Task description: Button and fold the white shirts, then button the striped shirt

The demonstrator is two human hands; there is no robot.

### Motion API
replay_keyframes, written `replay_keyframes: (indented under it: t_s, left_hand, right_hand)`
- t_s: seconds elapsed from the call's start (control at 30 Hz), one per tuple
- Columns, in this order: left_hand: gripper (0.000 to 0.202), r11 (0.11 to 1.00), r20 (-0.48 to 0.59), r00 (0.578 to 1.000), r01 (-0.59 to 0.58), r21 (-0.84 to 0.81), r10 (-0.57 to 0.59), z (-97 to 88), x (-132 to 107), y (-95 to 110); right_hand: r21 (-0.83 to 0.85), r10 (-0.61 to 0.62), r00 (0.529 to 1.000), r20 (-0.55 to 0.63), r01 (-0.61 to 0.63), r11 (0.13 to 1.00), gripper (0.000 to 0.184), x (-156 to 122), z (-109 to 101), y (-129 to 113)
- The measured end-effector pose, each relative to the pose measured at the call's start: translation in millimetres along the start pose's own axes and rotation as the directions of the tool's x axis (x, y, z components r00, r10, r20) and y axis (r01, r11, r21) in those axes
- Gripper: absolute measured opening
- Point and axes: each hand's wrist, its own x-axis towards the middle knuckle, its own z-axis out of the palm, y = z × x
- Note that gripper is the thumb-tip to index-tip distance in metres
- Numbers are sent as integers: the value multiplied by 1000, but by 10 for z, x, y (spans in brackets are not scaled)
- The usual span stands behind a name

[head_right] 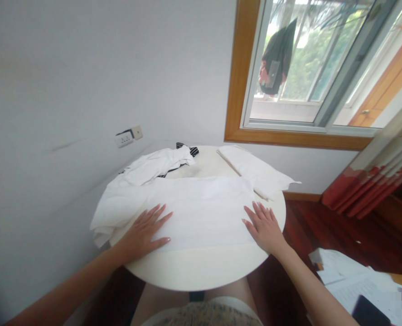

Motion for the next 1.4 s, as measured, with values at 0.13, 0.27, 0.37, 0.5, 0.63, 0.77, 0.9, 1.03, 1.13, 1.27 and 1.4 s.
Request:
replay_keyframes:
  t_s: [0.13, 0.27, 0.37, 0.5, 0.63, 0.77, 0.9, 1.03, 1.13, 1.27, 1.4]
  left_hand:
    - [67, 1000, -60, 998, 0, 4, 0, -130, 333, 158]
    - [48, 997, -117, 993, -28, -78, 19, -63, 1133, 498]
    - [49, 995, -134, 991, -31, -95, 18, 188, 1605, 636]
    - [53, 993, -78, 995, 55, -101, -63, 469, 1754, 514]
    - [59, 984, -47, 987, 146, -104, -151, 485, 1692, 297]
    - [63, 942, -15, 945, 323, -85, -326, 425, 1671, 108]
    - [66, 898, -23, 899, 436, -59, -438, 441, 1641, -66]
    - [66, 884, -21, 884, 465, -49, -467, 470, 1609, -170]
    - [63, 895, -41, 894, 445, -32, -446, 384, 1590, -147]
    - [54, 938, -183, 922, 346, -7, -341, 81, 1423, 169]
    - [49, 988, -202, 967, 152, -31, -155, -105, 913, 747]
  right_hand:
    - [-39, -48, 999, -1, 48, 998, 56, 290, -199, -163]
    - [100, -231, 973, 18, 228, 968, 51, 1016, -323, -747]
    - [162, -223, 971, 91, 207, 965, 50, 1457, -155, -1168]
    - [152, -100, 985, 143, 78, 985, 53, 1627, 163, -1283]
    - [134, 38, 988, 153, -58, 989, 61, 1636, 261, -1031]
    - [110, 169, 972, 165, -189, 976, 65, 1680, 263, -769]
    - [81, 265, 952, 154, -280, 957, 65, 1673, 299, -640]
    - [96, 338, 936, 97, -347, 933, 58, 1640, 314, -589]
    - [143, 355, 935, 12, -353, 925, 48, 1633, 235, -578]
    - [193, 270, 958, -94, -248, 949, 42, 1489, -25, -741]
    - [214, -100, 993, -63, 112, 970, 46, 943, -230, -1181]
